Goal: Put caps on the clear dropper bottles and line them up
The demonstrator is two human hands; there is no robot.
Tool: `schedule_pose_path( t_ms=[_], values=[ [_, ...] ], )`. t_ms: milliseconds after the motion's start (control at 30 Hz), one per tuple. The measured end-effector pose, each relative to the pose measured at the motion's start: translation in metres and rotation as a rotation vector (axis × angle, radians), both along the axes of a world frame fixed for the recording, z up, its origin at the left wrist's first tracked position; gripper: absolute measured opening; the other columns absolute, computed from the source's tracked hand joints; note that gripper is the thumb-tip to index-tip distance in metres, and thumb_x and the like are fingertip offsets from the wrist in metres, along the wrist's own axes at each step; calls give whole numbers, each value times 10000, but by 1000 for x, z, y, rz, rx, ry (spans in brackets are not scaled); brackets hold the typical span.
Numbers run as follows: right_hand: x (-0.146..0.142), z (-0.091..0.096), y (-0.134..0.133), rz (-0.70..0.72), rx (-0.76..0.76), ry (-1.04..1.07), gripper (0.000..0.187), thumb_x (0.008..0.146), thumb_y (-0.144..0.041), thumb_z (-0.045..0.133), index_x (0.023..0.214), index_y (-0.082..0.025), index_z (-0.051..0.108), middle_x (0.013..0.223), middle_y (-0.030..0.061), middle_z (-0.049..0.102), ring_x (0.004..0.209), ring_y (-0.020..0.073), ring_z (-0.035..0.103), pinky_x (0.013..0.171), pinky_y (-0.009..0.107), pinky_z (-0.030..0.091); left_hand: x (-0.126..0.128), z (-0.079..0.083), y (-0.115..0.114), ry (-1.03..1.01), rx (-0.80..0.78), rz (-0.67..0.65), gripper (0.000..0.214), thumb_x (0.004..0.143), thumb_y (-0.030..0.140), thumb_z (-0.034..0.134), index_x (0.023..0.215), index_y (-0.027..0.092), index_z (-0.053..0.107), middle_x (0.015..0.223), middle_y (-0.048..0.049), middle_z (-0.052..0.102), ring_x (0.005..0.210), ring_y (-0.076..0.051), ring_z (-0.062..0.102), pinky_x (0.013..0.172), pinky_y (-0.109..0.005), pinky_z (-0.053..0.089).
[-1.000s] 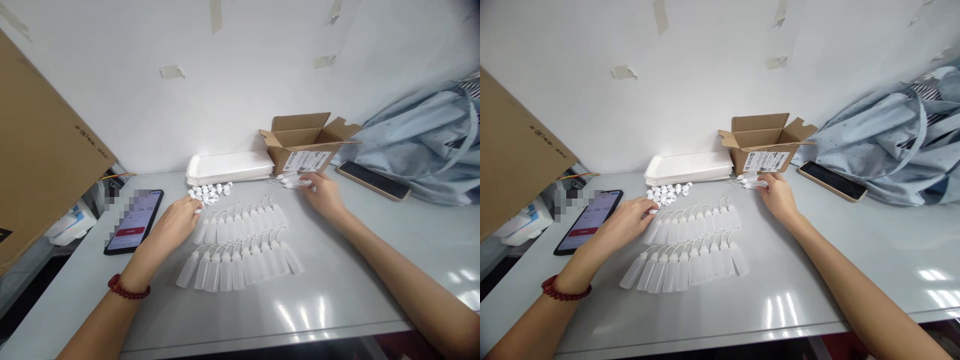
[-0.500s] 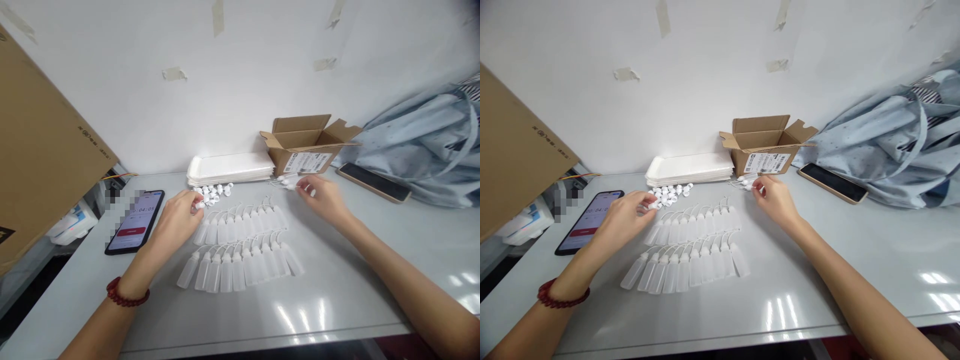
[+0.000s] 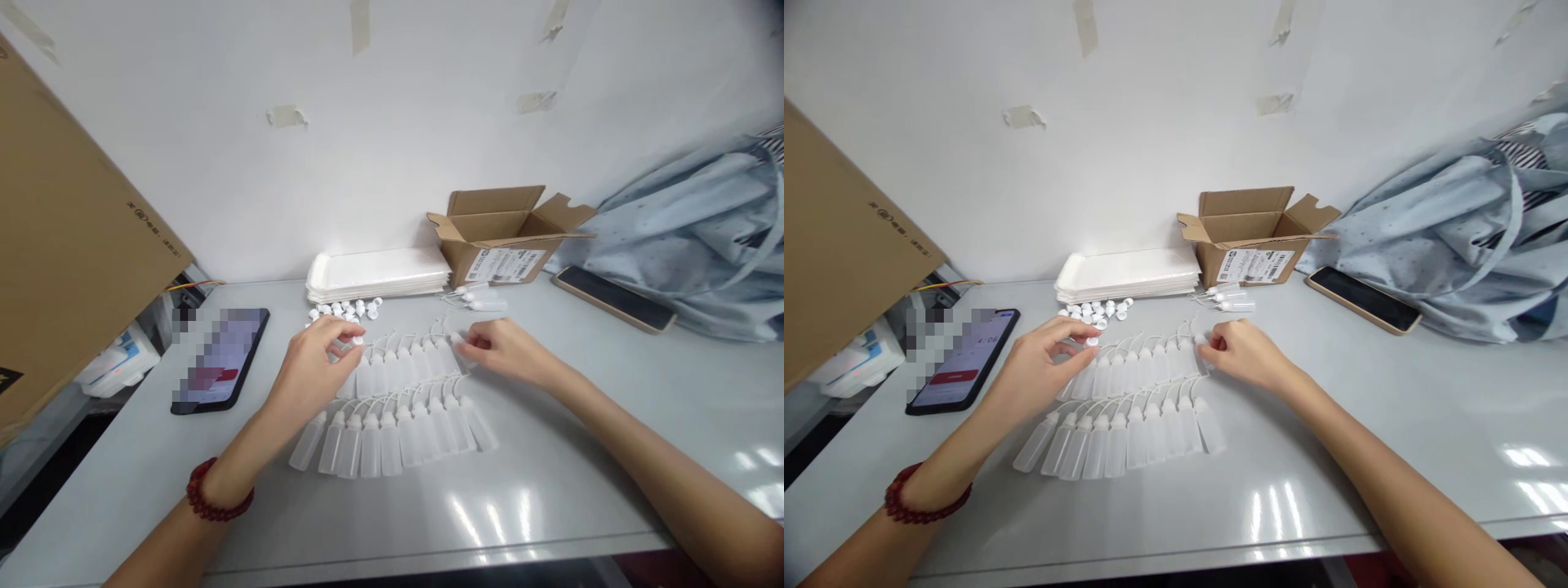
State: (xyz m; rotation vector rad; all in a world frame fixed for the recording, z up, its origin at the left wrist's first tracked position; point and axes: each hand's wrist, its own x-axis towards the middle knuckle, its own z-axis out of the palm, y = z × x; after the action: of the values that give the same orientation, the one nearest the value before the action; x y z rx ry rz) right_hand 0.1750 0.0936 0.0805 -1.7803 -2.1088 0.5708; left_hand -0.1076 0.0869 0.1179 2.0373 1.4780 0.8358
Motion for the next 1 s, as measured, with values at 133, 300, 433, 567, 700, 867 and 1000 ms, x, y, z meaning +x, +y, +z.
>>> schedule_pose_path(
  t_ms=[133,300,433,567,700,867,1000],
  values=[
    [-2,2,0,-51,31,27,283,768,-354,540,541,-185,515,519,11,552,498,133,450,489,261,299,4,4,-1,-211,-171,-16,192,762,299,647,905,175,682,985,-61,670,854,-192,632,770,-331,514],
    [-7,15,-8,-77,-21,448,282,809,-389,526,623,-178,552,483,-12,539,466,124,481,485,248,348,11,5,-5,-437,-402,-49,216,739,302,711,918,184,682,894,-37,693,880,-184,645,843,-338,506],
    [-23,23,-22,32,-251,922,276,836,-382,531,671,-164,565,650,44,663,418,105,528,411,229,359,17,2,-9,-552,-515,-81,219,723,306,735,901,187,690,921,-47,701,894,-184,642,867,-348,499],
    [-45,24,-38,123,-532,1159,249,835,-344,516,697,-146,576,678,60,684,346,86,511,328,200,330,22,-1,-13,-683,-604,-91,231,714,290,747,908,177,695,899,-49,708,850,-169,646,840,-327,505],
    [-56,23,-48,200,-687,1212,244,833,-325,517,676,-145,566,627,38,668,327,78,501,309,182,333,25,-1,-14,-788,-661,-126,195,726,278,744,889,176,710,930,-39,703,836,-141,633,823,-286,506],
    [-58,18,-47,215,-750,1257,252,842,-306,516,674,-131,585,615,22,647,313,55,461,293,164,306,24,0,-16,-797,-711,-223,146,744,247,734,869,176,706,887,-19,669,789,-117,611,779,-258,499],
    [-58,16,-47,204,-739,1258,254,858,-323,544,719,-126,624,654,23,655,332,44,444,304,163,311,21,3,-17,-719,-672,-249,134,741,239,739,855,183,695,819,5,652,764,-107,599,758,-243,488]
  ],
)
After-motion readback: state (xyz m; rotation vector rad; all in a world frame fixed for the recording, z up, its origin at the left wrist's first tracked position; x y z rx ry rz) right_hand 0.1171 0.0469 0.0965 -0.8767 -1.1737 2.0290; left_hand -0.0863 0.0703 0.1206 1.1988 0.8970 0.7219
